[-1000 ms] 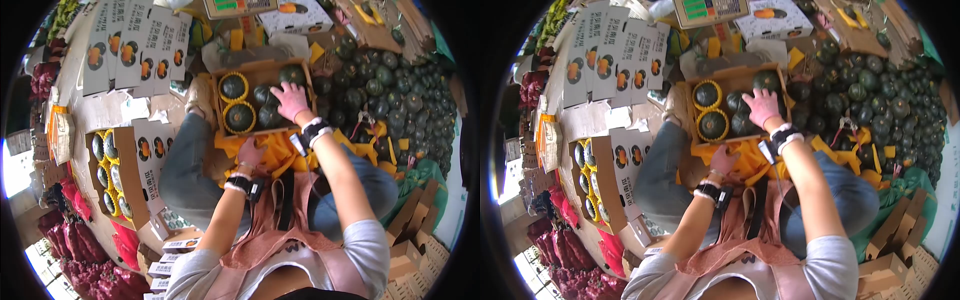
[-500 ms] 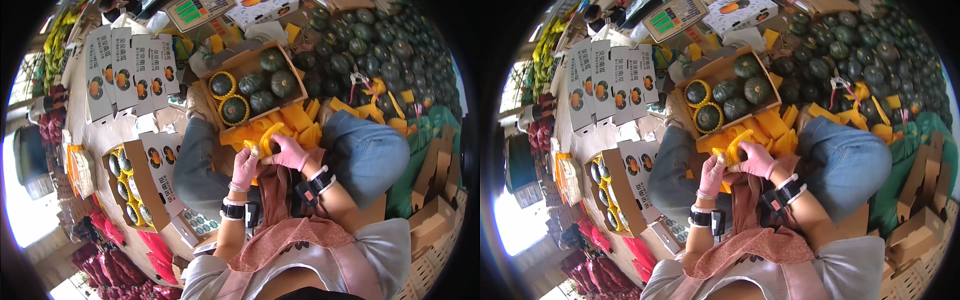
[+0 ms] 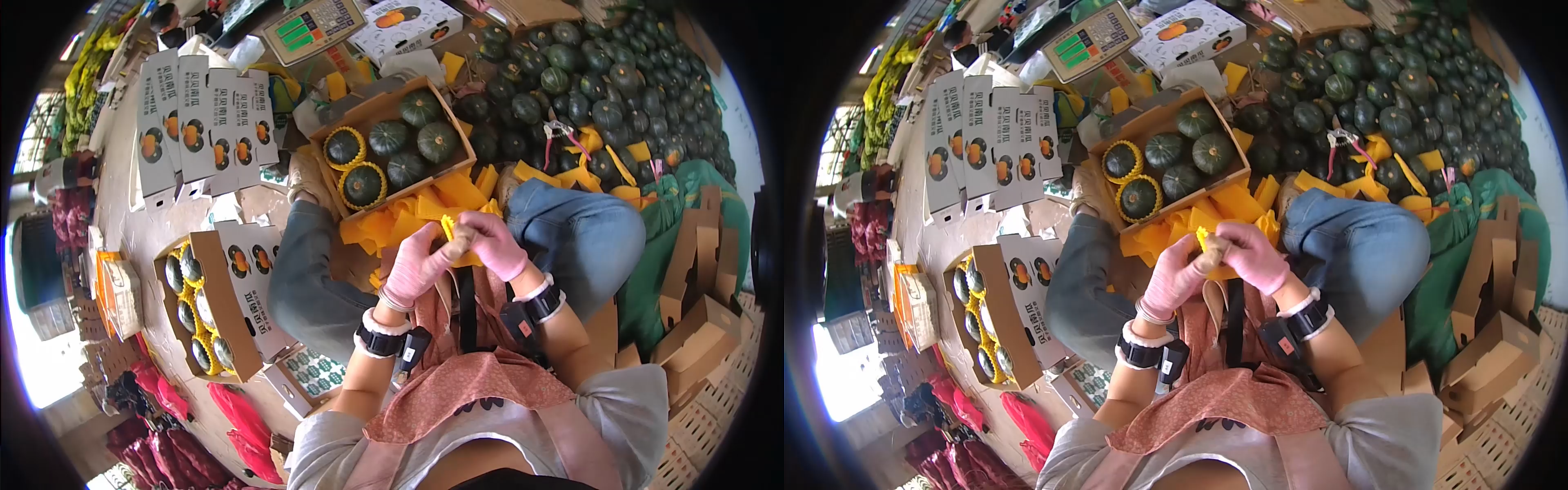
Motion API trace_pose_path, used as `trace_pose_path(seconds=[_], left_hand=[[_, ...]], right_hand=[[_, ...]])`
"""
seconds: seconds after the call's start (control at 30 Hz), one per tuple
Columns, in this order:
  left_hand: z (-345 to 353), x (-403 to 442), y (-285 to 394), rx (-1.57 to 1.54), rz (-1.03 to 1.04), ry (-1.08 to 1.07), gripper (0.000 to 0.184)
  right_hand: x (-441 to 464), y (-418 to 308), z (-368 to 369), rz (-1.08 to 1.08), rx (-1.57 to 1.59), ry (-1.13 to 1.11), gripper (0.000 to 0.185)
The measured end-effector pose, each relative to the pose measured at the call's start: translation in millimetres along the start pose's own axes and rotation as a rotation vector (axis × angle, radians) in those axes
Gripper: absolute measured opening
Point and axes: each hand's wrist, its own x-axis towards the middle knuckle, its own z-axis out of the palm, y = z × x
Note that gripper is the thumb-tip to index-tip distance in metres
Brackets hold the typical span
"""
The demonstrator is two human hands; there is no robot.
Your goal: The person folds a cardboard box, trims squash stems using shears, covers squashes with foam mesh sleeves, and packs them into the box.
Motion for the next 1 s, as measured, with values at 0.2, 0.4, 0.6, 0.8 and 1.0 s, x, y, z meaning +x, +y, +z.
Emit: trace_pose_path(seconds=[0.2,0.4,0.6,0.8,1.0], left_hand=[[0.7,-5.6,-11.8,0.101,0.054,0.349,0.018],[-8.1,-7.2,-33.3,-0.625,-0.137,0.236,0.022],[-33.7,-19.8,-18.0,-0.838,0.065,-0.173,0.025],[-7.8,-7.6,-23.9,-0.251,0.313,0.199,0.02],[-10.1,-8.1,-27.1,-0.351,0.355,0.07,0.022]], right_hand=[[-1.0,-14.1,9.7,-0.245,-0.726,0.182,0.033],[4.3,8.0,14.3,-0.301,-0.811,0.306,0.03],[-9.6,-5.4,-9.9,0.376,0.666,-0.237,0.022],[-0.7,15.2,15.0,0.152,0.322,0.086,0.035],[0.3,24.1,0.3,0.009,-0.245,0.002,0.017]])
